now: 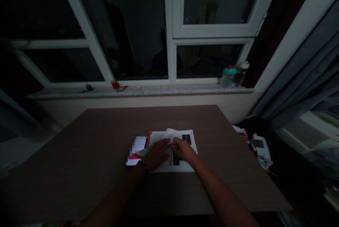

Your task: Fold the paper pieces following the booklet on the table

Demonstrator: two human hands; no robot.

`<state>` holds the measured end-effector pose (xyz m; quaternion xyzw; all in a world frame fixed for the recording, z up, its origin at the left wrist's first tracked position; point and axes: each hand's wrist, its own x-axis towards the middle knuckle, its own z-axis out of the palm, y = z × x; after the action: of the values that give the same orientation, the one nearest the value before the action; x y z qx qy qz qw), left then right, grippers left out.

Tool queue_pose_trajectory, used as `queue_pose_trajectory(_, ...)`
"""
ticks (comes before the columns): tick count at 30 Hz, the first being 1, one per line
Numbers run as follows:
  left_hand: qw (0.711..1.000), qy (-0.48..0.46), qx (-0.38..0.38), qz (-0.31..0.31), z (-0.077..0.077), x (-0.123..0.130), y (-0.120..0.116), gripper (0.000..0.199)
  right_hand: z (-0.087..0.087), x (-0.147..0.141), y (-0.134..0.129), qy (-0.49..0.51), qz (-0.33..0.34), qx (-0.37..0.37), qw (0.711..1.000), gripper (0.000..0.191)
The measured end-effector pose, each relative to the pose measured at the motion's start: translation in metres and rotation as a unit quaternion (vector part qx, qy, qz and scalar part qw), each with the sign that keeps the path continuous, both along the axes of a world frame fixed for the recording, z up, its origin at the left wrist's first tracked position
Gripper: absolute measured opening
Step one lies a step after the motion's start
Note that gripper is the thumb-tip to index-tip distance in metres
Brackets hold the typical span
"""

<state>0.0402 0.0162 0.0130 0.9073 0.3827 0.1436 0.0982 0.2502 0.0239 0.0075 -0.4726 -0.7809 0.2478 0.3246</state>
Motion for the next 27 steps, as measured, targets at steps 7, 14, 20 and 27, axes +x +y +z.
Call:
queue_pose_trajectory(7, 1.0, -0.005, -0.014, -0.007, -0.001, -0.001, 0.002, 0.048, -0.004, 0.003, 0.013, 0.0, -0.068, 0.022, 0.997, 0.009)
queue_pose_trajectory(14, 1.0, 0.003, -0.005, -0.006, 0.001, 0.0, 0.0, 0.045, -0.002, 0.001, -0.003, 0.001, 0.009, 0.009, 1.0, 0.009)
queue_pose_trajectory(20, 1.0, 0.011, 0.003, -0.002, 0.0, 0.0, -0.001, 0.049, 0.001, 0.0, -0.003, -0.003, 0.023, 0.004, 1.0, 0.007)
queue_pose_trajectory(27, 1.0, 0.02, 0.007, -0.006, 0.0, 0.001, -0.001, 0.054, -0.006, 0.003, 0.004, 0.034, -0.067, 0.017, 0.997, 0.006)
